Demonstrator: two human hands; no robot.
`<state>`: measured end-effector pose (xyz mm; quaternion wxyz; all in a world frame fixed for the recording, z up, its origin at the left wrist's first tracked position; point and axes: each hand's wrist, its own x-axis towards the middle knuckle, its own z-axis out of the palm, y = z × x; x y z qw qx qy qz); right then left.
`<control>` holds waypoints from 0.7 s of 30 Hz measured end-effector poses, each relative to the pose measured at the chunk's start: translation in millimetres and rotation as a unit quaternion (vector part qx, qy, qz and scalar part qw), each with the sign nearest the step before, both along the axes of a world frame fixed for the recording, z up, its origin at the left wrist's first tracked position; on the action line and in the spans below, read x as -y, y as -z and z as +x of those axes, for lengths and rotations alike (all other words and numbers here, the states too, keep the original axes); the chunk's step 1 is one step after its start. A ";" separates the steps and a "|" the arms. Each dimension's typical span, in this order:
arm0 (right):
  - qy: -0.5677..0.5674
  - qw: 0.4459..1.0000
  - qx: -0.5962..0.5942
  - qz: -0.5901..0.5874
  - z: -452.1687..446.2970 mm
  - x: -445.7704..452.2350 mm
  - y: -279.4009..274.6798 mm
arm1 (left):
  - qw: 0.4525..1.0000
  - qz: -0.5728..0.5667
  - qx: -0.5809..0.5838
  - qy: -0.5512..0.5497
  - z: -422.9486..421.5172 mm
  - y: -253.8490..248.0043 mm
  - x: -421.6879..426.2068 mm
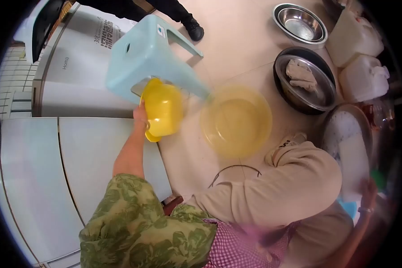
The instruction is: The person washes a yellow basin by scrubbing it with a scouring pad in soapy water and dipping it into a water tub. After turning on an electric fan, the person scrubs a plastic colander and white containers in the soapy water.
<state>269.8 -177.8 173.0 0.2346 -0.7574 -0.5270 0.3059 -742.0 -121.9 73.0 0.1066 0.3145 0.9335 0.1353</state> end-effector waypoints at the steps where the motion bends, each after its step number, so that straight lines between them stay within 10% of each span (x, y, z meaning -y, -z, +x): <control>1: -0.006 1.000 0.027 0.015 15.3 1.0 13.0 | 0.999 0.018 0.027 0.011 0.4 -4.1 -15.8; 4: -0.015 0.999 0.035 0.020 15.8 -2.8 21.9 | 0.990 -0.052 0.049 0.119 -28.3 -27.5 -52.3; 7: -0.031 0.999 0.023 0.002 3.7 -7.8 18.8 | 0.941 -0.075 0.326 0.044 -32.8 -79.7 -59.4; 12: -0.062 0.998 -0.030 -0.003 2.6 -20.8 16.8 | 0.946 -0.146 0.157 0.245 14.1 -132.6 -31.9; 15: -0.074 0.996 -0.033 -0.035 8.9 -26.3 13.2 | 0.891 -0.162 -0.197 0.376 51.7 -90.4 34.6; 21: -0.059 0.997 -0.044 0.003 -6.5 -31.5 11.6 | 0.891 -0.145 -0.111 0.416 178.9 -29.6 200.8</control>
